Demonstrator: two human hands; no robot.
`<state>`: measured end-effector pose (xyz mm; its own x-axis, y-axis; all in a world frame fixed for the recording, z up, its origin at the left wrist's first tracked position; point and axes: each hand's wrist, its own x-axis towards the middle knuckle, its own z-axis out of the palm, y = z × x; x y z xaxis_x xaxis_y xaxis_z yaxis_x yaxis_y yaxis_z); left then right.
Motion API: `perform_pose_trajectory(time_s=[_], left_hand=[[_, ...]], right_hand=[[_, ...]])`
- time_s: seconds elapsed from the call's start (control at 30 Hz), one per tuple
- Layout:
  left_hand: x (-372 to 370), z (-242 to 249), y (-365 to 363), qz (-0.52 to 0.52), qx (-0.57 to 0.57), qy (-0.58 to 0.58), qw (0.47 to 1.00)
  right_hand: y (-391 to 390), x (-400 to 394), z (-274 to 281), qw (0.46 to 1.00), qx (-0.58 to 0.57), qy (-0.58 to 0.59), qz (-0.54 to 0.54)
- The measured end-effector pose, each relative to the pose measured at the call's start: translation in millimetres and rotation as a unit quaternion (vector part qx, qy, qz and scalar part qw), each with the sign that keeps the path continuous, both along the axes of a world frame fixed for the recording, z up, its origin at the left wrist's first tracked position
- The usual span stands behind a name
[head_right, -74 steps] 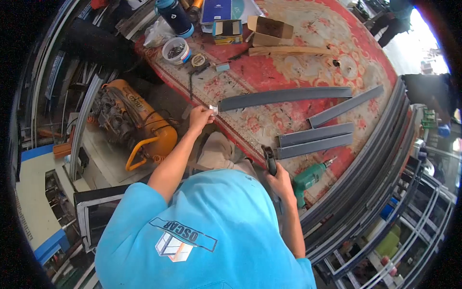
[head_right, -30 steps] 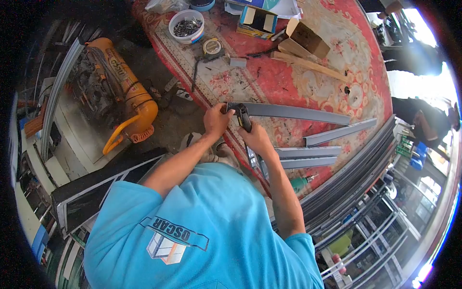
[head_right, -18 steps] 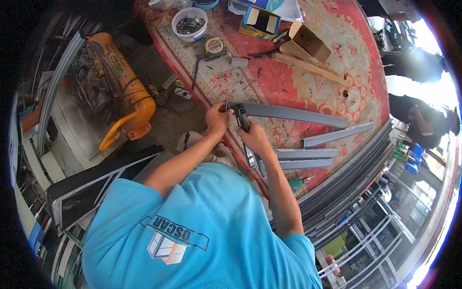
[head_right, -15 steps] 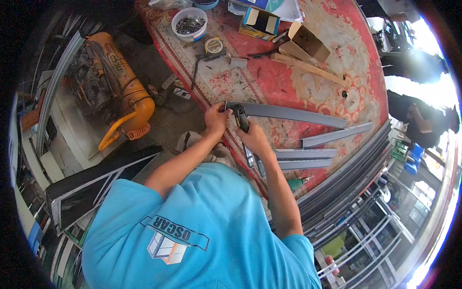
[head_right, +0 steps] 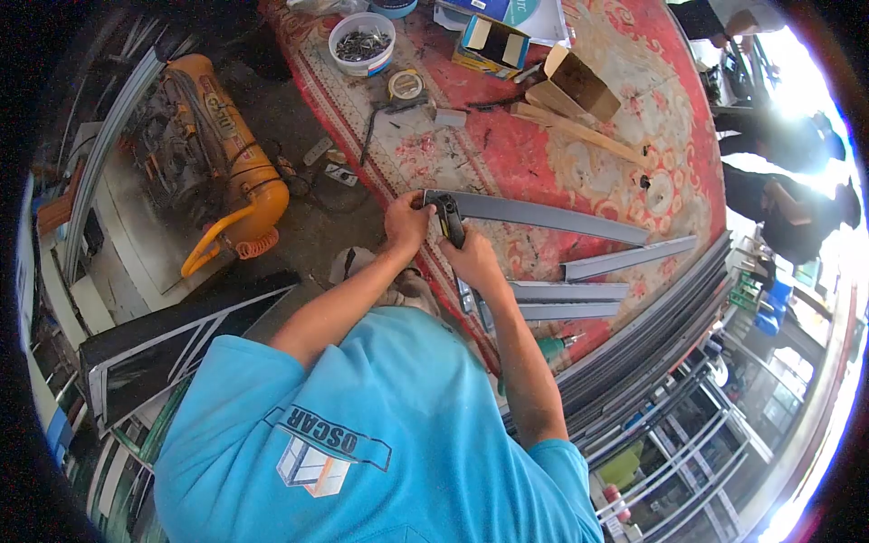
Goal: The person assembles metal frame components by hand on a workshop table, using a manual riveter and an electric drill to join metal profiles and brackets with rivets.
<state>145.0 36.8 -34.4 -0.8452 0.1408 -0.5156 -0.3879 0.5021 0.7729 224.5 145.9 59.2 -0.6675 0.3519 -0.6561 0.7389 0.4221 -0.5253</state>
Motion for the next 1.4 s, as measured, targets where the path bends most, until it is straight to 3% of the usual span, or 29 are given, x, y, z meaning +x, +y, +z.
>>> perform_pose_trajectory(time_s=[0.27,0.57,0.67,0.77,0.9,0.97,1.0,1.03,1.07,1.1,1.27,1.4], left_hand=[[1,3,4,0.010,-0.027,0.005,1.000],[-2,10,0,-0.010,-0.040,-0.010,0.999],[-2,6,1,-0.022,-0.034,-0.006,0.999],[1,5,-1,-0.008,-0.039,0.006,0.999],[6,-35,-11,-0.055,0.074,0.117,0.989],[5,-32,-10,-0.062,0.098,0.140,0.983],[-3,-17,-8,-0.051,0.172,0.088,0.980],[-2,-34,-10,-0.066,0.128,0.103,0.984],[-1,-16,-8,-0.038,0.129,0.128,0.983],[2,-56,-12,-0.041,0.150,0.147,0.977],[-3,-9,-7,-0.070,0.063,0.108,0.990],[-1,-21,-9,-0.050,0.175,0.109,0.977]], right_hand=[[-4,5,-5,0.997,0.045,0.058,0.015],[-2,-2,1,0.997,0.044,0.057,0.019],[0,-5,4,0.999,0.027,0.001,0.027],[-1,4,-13,0.995,0.070,0.054,0.048],[-6,-1,-11,0.992,0.114,0.012,0.059],[-4,-3,-12,0.996,0.070,-0.014,0.048],[-7,-9,8,0.999,0.035,-0.005,0.021],[-13,-6,-7,0.998,0.025,0.057,-0.011],[-9,0,-31,0.998,0.031,0.032,0.035],[-8,0,-29,0.998,0.036,0.033,0.039],[-11,3,-49,0.997,0.055,0.040,0.024],[-24,5,-7,0.998,0.065,-0.006,-0.009]])
